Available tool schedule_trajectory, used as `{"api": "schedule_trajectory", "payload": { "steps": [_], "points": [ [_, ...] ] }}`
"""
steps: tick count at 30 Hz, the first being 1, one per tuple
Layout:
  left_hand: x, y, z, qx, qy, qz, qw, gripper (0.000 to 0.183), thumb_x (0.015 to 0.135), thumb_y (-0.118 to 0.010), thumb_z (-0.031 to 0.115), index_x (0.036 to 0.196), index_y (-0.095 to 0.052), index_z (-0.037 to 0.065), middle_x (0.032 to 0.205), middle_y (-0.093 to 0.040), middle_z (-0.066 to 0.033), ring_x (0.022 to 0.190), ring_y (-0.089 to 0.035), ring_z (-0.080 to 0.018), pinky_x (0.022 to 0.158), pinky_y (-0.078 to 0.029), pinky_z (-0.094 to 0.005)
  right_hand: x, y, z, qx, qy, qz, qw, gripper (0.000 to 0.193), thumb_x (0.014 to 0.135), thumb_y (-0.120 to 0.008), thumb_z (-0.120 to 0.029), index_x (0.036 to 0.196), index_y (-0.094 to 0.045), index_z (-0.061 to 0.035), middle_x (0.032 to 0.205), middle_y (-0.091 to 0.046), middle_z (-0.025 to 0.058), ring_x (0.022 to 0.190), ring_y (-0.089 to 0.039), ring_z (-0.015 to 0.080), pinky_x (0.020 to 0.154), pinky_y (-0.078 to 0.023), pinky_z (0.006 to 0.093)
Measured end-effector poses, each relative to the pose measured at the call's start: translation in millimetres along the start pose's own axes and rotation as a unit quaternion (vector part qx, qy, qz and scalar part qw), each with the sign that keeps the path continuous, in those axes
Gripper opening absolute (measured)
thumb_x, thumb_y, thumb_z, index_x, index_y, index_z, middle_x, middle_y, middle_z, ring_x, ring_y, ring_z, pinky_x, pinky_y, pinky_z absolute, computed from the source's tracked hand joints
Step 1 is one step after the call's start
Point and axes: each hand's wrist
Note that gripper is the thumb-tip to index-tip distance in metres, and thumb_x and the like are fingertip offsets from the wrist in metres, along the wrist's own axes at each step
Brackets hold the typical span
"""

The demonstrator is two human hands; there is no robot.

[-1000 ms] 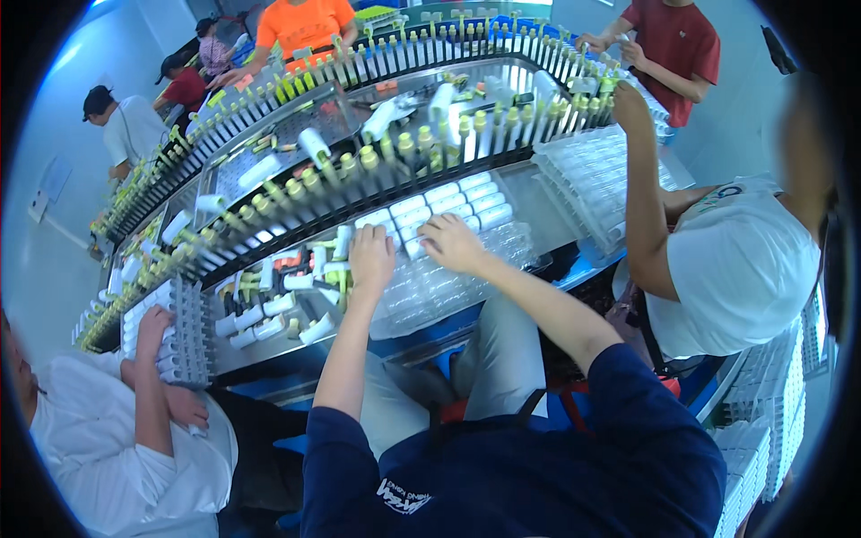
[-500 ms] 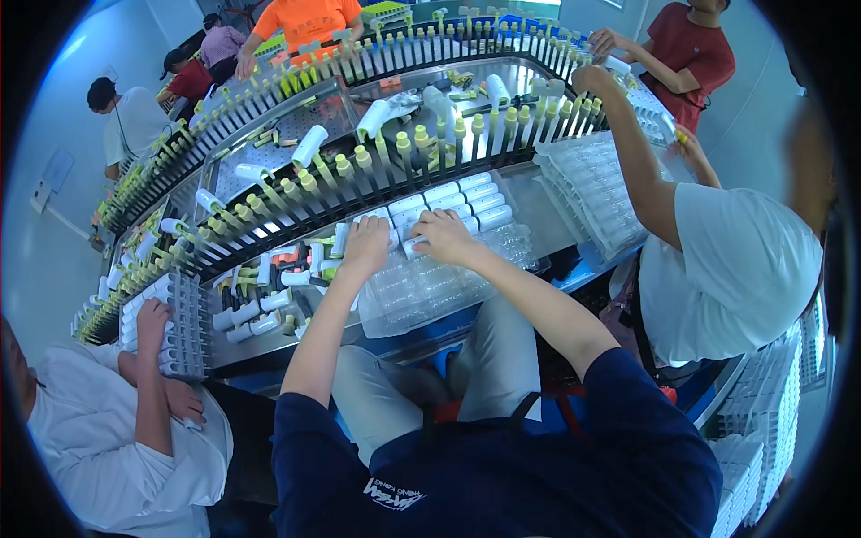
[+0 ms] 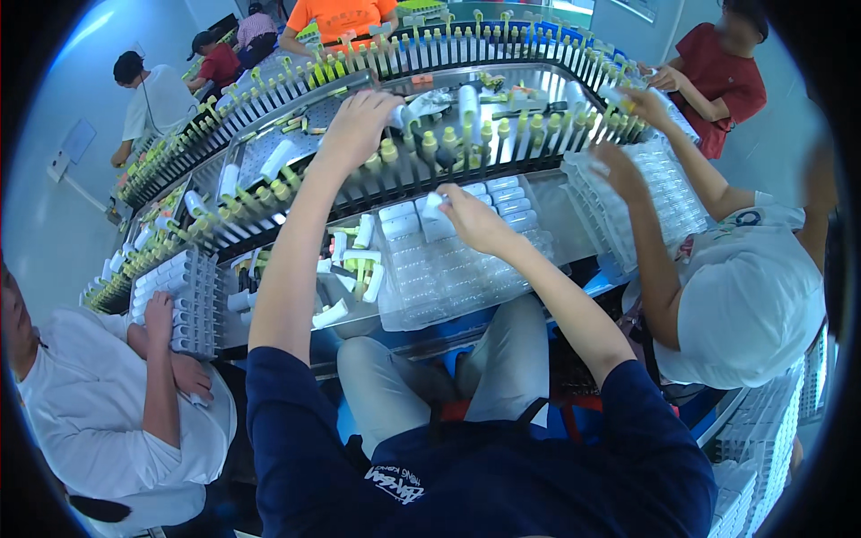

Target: The person assembles white spray bottles by hand on a factory assembly line. They pick up white plastic bottle bodies from a tray, screw on yellow spray nozzles, and place the completed units into a clear plastic tray.

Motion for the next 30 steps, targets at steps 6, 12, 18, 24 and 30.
{"api": "schedule_trajectory", "payload": {
  "steps": [6,12,18,24,30],
  "points": [
    [-17,-15,-16,-0.030,0.139,-0.105,0.984,0.043,0.101,-0.061,0.023,0.143,-0.055,0.013,0.130,-0.066,-0.0154,0.120,-0.064,-0.0374,0.100,-0.053,-0.0509,28,77,-13,-0.095,-0.028,0.186,0.978,0.043,0.107,-0.064,-0.033,0.134,-0.058,-0.0011,0.122,-0.068,0.0287,0.112,-0.066,0.0488,0.092,-0.053,0.0523],
    [-34,-6,-29,-0.003,0.245,-0.059,0.968,0.043,0.100,-0.068,0.039,0.134,-0.058,0.014,0.117,-0.070,-0.0159,0.113,-0.066,-0.0387,0.092,-0.054,-0.0504,96,134,12,-0.288,0.139,0.195,0.927,0.041,0.101,-0.069,-0.038,0.131,-0.065,-0.0104,0.121,-0.069,0.0170,0.117,-0.064,0.0395,0.097,-0.052,0.0506],
    [-66,-3,-63,0.055,0.171,-0.041,0.983,0.034,0.097,-0.073,0.039,0.118,-0.061,0.015,0.104,-0.071,-0.0075,0.105,-0.070,-0.0329,0.083,-0.056,-0.0502,157,101,25,-0.246,0.099,0.015,0.964,0.038,0.104,-0.064,-0.037,0.133,-0.062,-0.0118,0.126,-0.069,0.0161,0.118,-0.065,0.0384,0.100,-0.054,0.0528],
    [-103,-12,-67,0.123,0.257,0.032,0.958,0.031,0.091,-0.075,0.037,0.114,-0.067,0.018,0.103,-0.074,-0.0043,0.097,-0.073,-0.0306,0.086,-0.052,-0.0485,169,15,1,-0.286,0.123,0.055,0.949,0.060,0.096,-0.073,-0.051,0.142,-0.057,-0.0159,0.144,-0.061,0.0136,0.140,-0.051,0.0398,0.110,-0.048,0.0573],
    [-117,-7,-21,0.307,0.182,0.246,0.901,0.034,0.091,-0.072,0.020,0.123,-0.068,0.009,0.115,-0.073,-0.0096,0.112,-0.067,-0.0327,0.096,-0.049,-0.0488,142,-6,-8,-0.266,0.182,0.100,0.942,0.072,0.096,-0.072,-0.049,0.157,-0.047,-0.0191,0.162,-0.045,0.0161,0.153,-0.038,0.0400,0.126,-0.030,0.0614]
  ]
}}
Point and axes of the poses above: each hand's wrist, its own x-axis towards the middle knuckle, its own y-axis out of the back of the hand, z = x × y
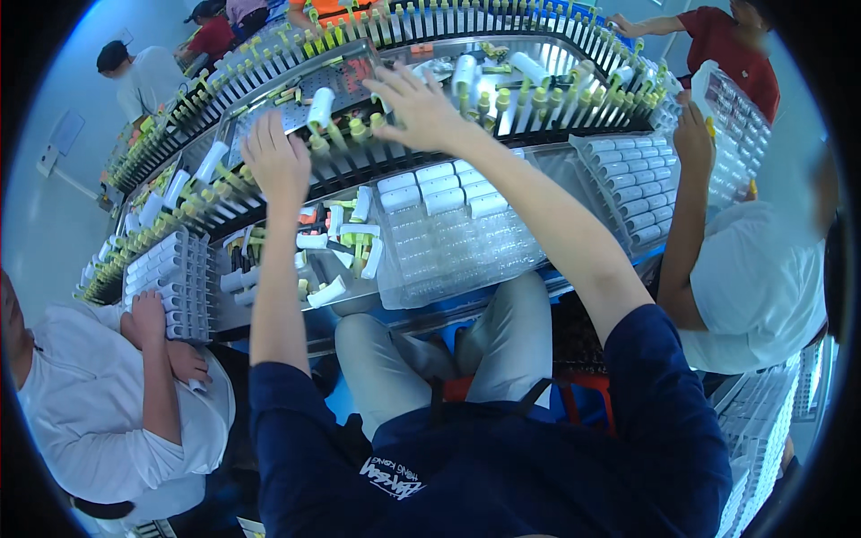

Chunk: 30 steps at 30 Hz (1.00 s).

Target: The person assembles white spray bottles by hand on a factory assembly line. They pick up white plastic bottle bodies from a tray, screw on yellow spray nozzles, and place the completed units into a clear plastic tray.

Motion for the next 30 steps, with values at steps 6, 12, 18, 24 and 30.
{"api": "schedule_trajectory", "payload": {
  "steps": [6,12,18,24,30],
  "points": [
    [-117,17,125,-0.323,0.079,-0.305,0.893,0.015,0.091,-0.068,0.010,0.105,-0.068,0.005,0.106,-0.066,-0.0106,0.106,-0.062,-0.0337,0.091,-0.048,-0.0504,-103,17,-29,0.108,-0.076,0.014,0.991,0.047,0.094,-0.075,-0.025,0.137,-0.062,-0.0093,0.139,-0.061,0.0150,0.133,-0.055,0.0384,0.111,-0.045,0.0516],
    [-135,-12,168,-0.251,0.128,-0.347,0.895,0.020,0.093,-0.069,0.015,0.111,-0.070,0.007,0.111,-0.066,-0.0103,0.111,-0.061,-0.0334,0.094,-0.048,-0.0482,-218,6,2,0.050,-0.208,-0.121,0.969,0.033,0.092,-0.075,-0.030,0.120,-0.071,-0.0131,0.120,-0.065,0.0095,0.119,-0.060,0.0325,0.106,-0.045,0.0481],
    [-133,-32,145,-0.306,0.134,-0.453,0.827,0.025,0.090,-0.076,0.025,0.110,-0.075,0.010,0.116,-0.065,-0.0107,0.116,-0.059,-0.0330,0.099,-0.047,-0.0479,-221,4,4,0.070,-0.236,-0.081,0.966,0.031,0.086,-0.077,-0.028,0.111,-0.068,-0.0122,0.115,-0.065,0.0094,0.117,-0.059,0.0318,0.109,-0.042,0.0473],
    [-97,-23,134,-0.310,0.046,-0.493,0.812,0.032,0.095,-0.074,0.026,0.119,-0.069,0.005,0.116,-0.068,-0.0151,0.117,-0.062,-0.0379,0.101,-0.047,-0.0480,-222,0,3,0.100,-0.246,-0.055,0.963,0.031,0.085,-0.075,-0.024,0.110,-0.066,-0.0080,0.114,-0.064,0.0123,0.117,-0.058,0.0333,0.109,-0.042,0.0488],
    [25,3,133,-0.358,-0.017,-0.273,0.893,0.034,0.102,-0.064,0.016,0.133,-0.060,0.003,0.121,-0.070,-0.0204,0.111,-0.066,-0.0415,0.096,-0.052,-0.0505,-230,-3,10,0.104,-0.241,-0.043,0.964,0.035,0.088,-0.073,-0.022,0.117,-0.066,-0.0044,0.118,-0.064,0.0154,0.119,-0.057,0.0362,0.110,-0.041,0.0503]
  ]
}}
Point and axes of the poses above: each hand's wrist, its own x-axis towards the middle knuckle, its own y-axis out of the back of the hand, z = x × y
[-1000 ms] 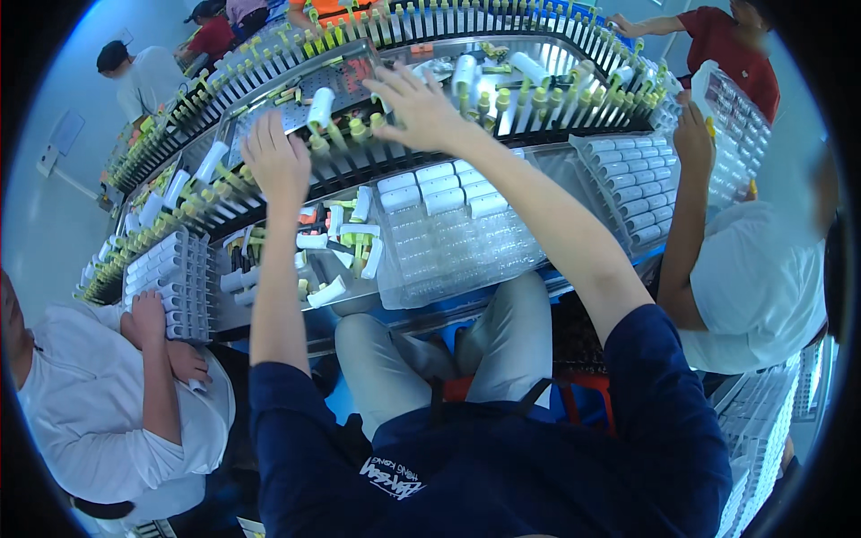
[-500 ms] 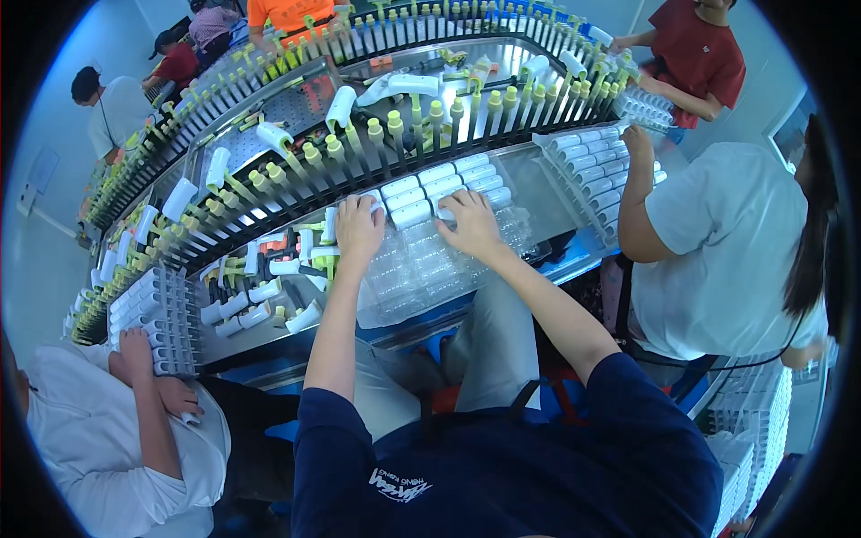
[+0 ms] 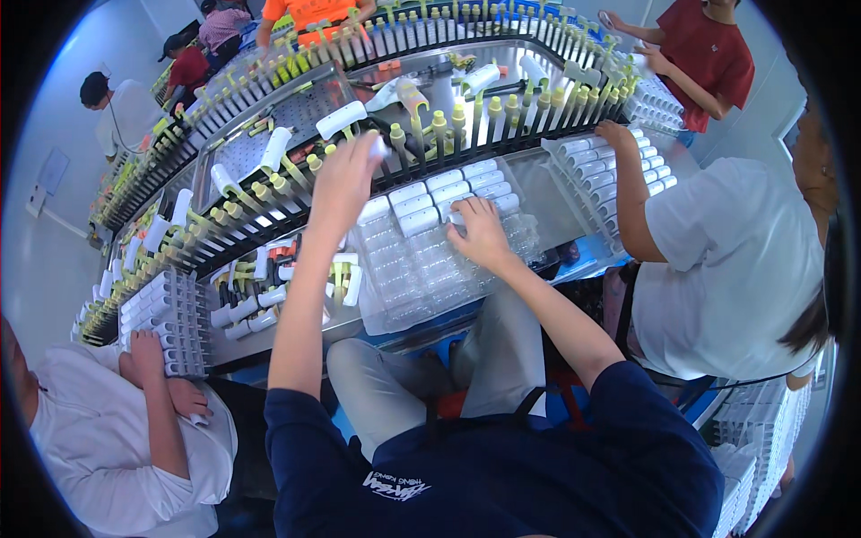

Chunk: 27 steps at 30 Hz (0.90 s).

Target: The person assembles white spray bottles by hand on a factory assembly line. They pick up white plastic bottle bodies from a tray, screw on yellow spray nozzles, and place the completed units into a clear plastic tray.

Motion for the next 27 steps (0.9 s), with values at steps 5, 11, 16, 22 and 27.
{"api": "schedule_trajectory", "payload": {
  "steps": [5,11,16,22,27],
  "points": [
    [67,35,-27,0.013,-0.094,0.004,0.995,0.033,0.101,-0.064,0.014,0.132,-0.064,0.003,0.125,-0.069,-0.0193,0.122,-0.063,-0.0386,0.105,-0.049,-0.0477,1,1,-3,0.001,0.031,0.026,0.999,0.034,0.094,-0.073,-0.020,0.122,-0.065,-0.0021,0.121,-0.064,0.0168,0.120,-0.056,0.0374,0.110,-0.041,0.0511],
    [69,17,-71,-0.034,0.006,-0.065,0.997,0.035,0.109,-0.054,0.024,0.136,-0.061,0.003,0.135,-0.067,-0.0206,0.128,-0.061,-0.0410,0.105,-0.049,-0.0494,4,5,-7,0.034,0.016,0.035,0.999,0.036,0.099,-0.072,-0.022,0.126,-0.061,-0.0010,0.121,-0.065,0.0183,0.119,-0.057,0.0394,0.108,-0.042,0.0508],
    [57,34,-80,0.002,0.101,-0.084,0.991,0.035,0.111,-0.048,0.032,0.135,-0.060,0.009,0.129,-0.069,-0.0215,0.116,-0.067,-0.0442,0.097,-0.052,-0.0520,4,6,-7,0.049,0.013,0.060,0.997,0.039,0.099,-0.072,-0.022,0.128,-0.059,-0.0005,0.120,-0.066,0.0195,0.116,-0.060,0.0413,0.104,-0.045,0.0504],
    [40,60,-102,0.006,0.146,-0.042,0.988,0.033,0.111,-0.048,0.034,0.131,-0.061,0.010,0.119,-0.073,-0.0219,0.110,-0.069,-0.0451,0.090,-0.052,-0.0526,-2,7,-9,0.071,-0.017,0.083,0.994,0.040,0.098,-0.074,-0.020,0.129,-0.058,0.0004,0.121,-0.066,0.0211,0.115,-0.060,0.0429,0.100,-0.048,0.0510],
    [34,44,-127,0.183,0.215,-0.103,0.954,0.033,0.106,-0.057,0.039,0.110,-0.060,0.006,0.107,-0.075,-0.0207,0.100,-0.071,-0.0439,0.081,-0.055,-0.0571,21,17,-4,0.081,-0.017,0.159,0.984,0.040,0.099,-0.075,-0.020,0.129,-0.060,0.0012,0.117,-0.067,0.0221,0.113,-0.061,0.0430,0.098,-0.050,0.0500]
  ]
}}
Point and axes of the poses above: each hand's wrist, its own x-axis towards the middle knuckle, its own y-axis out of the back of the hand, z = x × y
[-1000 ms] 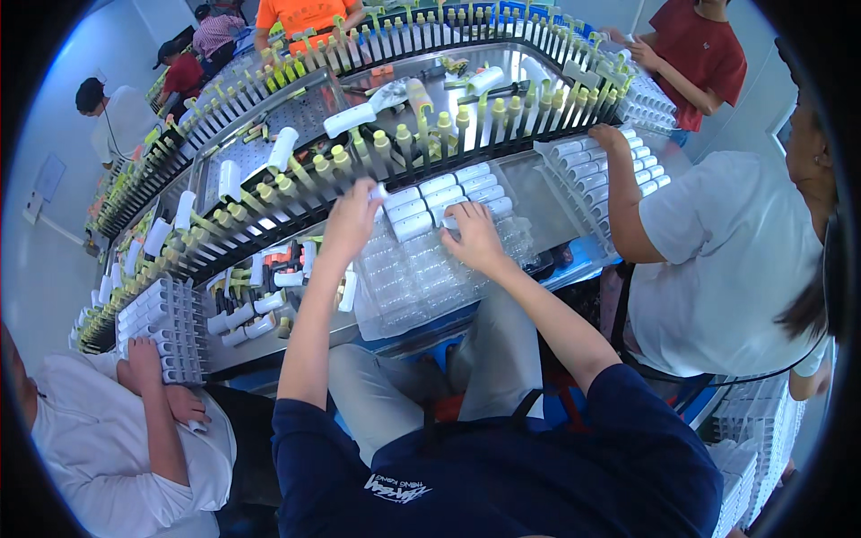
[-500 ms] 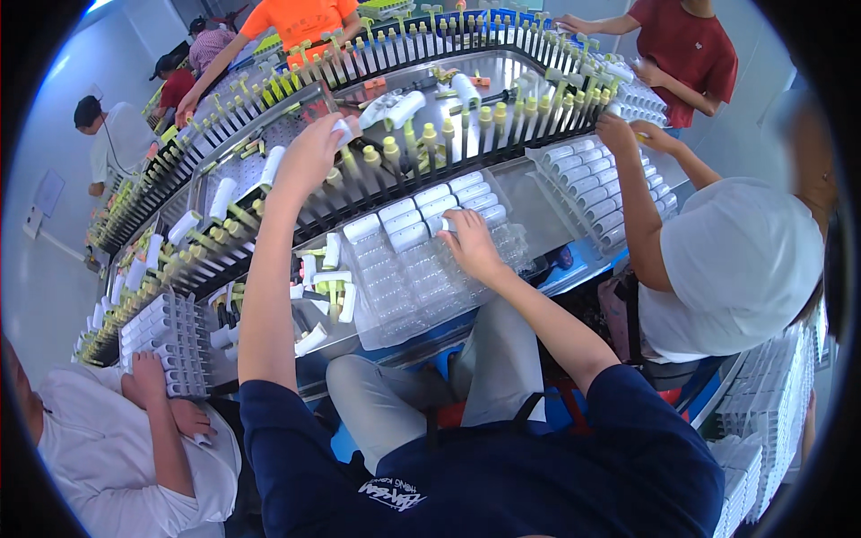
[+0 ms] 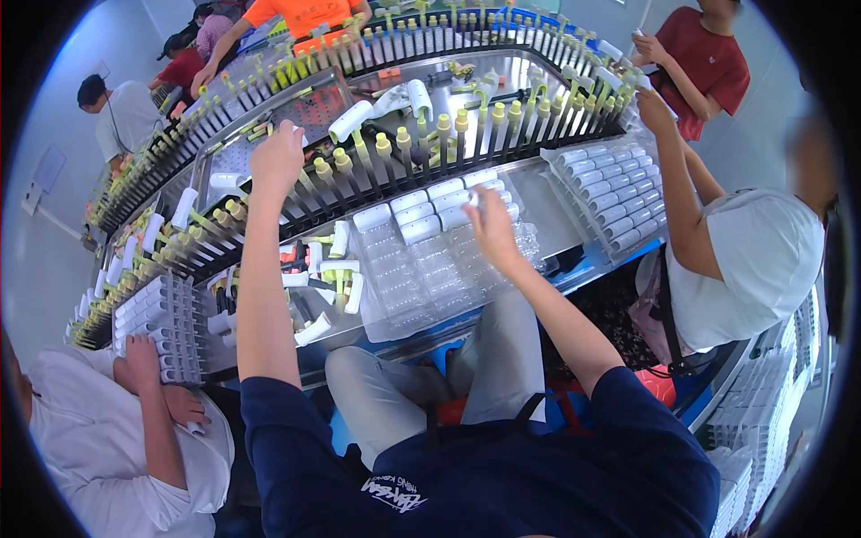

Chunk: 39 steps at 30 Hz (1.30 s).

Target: The person assembles white spray bottles by hand on a factory assembly line. They pick up white plastic bottle bodies from a tray, screw on yellow spray nozzles, and place the completed units into a clear plastic tray.

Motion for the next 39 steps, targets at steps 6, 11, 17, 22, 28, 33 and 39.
{"api": "schedule_trajectory", "payload": {
  "steps": [6,11,17,22,28,33,39],
  "points": [
    [-44,14,-38,0.100,-0.016,0.102,0.990,0.047,0.090,-0.078,0.041,0.123,-0.062,0.011,0.110,-0.073,-0.0103,0.107,-0.070,-0.0360,0.087,-0.055,-0.0572,142,47,-34,-0.103,0.157,0.029,0.982,0.036,0.098,-0.074,-0.025,0.126,-0.066,-0.0037,0.117,-0.068,0.0162,0.112,-0.062,0.0387,0.097,-0.049,0.0487],
    [-99,10,15,0.247,-0.024,0.260,0.933,0.053,0.089,-0.074,0.027,0.137,-0.059,0.010,0.143,-0.059,-0.0126,0.135,-0.055,-0.0360,0.105,-0.046,-0.0605,225,40,-32,-0.098,0.272,-0.109,0.951,0.034,0.100,-0.071,-0.030,0.128,-0.067,-0.0112,0.119,-0.070,0.0147,0.115,-0.064,0.0380,0.101,-0.049,0.0486],
    [-182,-78,143,-0.181,-0.132,0.061,0.973,0.037,0.091,-0.073,0.016,0.125,-0.064,0.006,0.129,-0.064,-0.0128,0.125,-0.059,-0.0344,0.100,-0.047,-0.0520,230,-44,-36,-0.103,0.305,-0.189,0.928,0.033,0.100,-0.069,-0.038,0.127,-0.070,-0.0190,0.125,-0.068,0.0137,0.124,-0.061,0.0378,0.105,-0.051,0.0512],
    [-176,-127,181,-0.185,-0.150,0.003,0.971,0.028,0.090,-0.073,0.017,0.115,-0.068,0.005,0.117,-0.064,-0.0120,0.117,-0.059,-0.0318,0.098,-0.047,-0.0468,185,-87,-110,-0.189,0.224,-0.182,0.939,0.039,0.097,-0.069,-0.047,0.129,-0.071,-0.0267,0.148,-0.053,0.0114,0.143,-0.046,0.0386,0.110,-0.045,0.0640],
    [-171,-145,194,-0.207,-0.100,0.050,0.972,0.033,0.088,-0.076,0.018,0.119,-0.071,0.006,0.121,-0.065,-0.0133,0.117,-0.060,-0.0344,0.100,-0.046,-0.0495,135,-64,-107,-0.038,0.306,-0.143,0.941,0.032,0.097,-0.072,-0.030,0.128,-0.073,-0.0225,0.158,-0.050,0.0134,0.148,-0.043,0.0382,0.121,-0.034,0.0657],
    [-150,-152,177,-0.226,-0.094,-0.067,0.967,0.031,0.087,-0.078,0.017,0.115,-0.075,0.005,0.126,-0.068,-0.0174,0.120,-0.063,-0.0371,0.100,-0.052,-0.0509,18,-18,-34,-0.028,-0.003,-0.098,0.995,0.026,0.095,-0.069,-0.018,0.119,-0.072,-0.0086,0.134,-0.065,0.0135,0.129,-0.057,0.0373,0.109,-0.045,0.0506],
    [-132,-142,162,-0.123,-0.136,-0.145,0.972,0.026,0.088,-0.076,0.014,0.112,-0.073,0.006,0.119,-0.069,-0.0156,0.119,-0.063,-0.0353,0.101,-0.052,-0.0489,-23,-13,-13,-0.104,-0.029,-0.135,0.985,0.032,0.092,-0.071,-0.018,0.123,-0.069,-0.0091,0.127,-0.065,0.0150,0.125,-0.058,0.0369,0.110,-0.044,0.0504]
  ]
}}
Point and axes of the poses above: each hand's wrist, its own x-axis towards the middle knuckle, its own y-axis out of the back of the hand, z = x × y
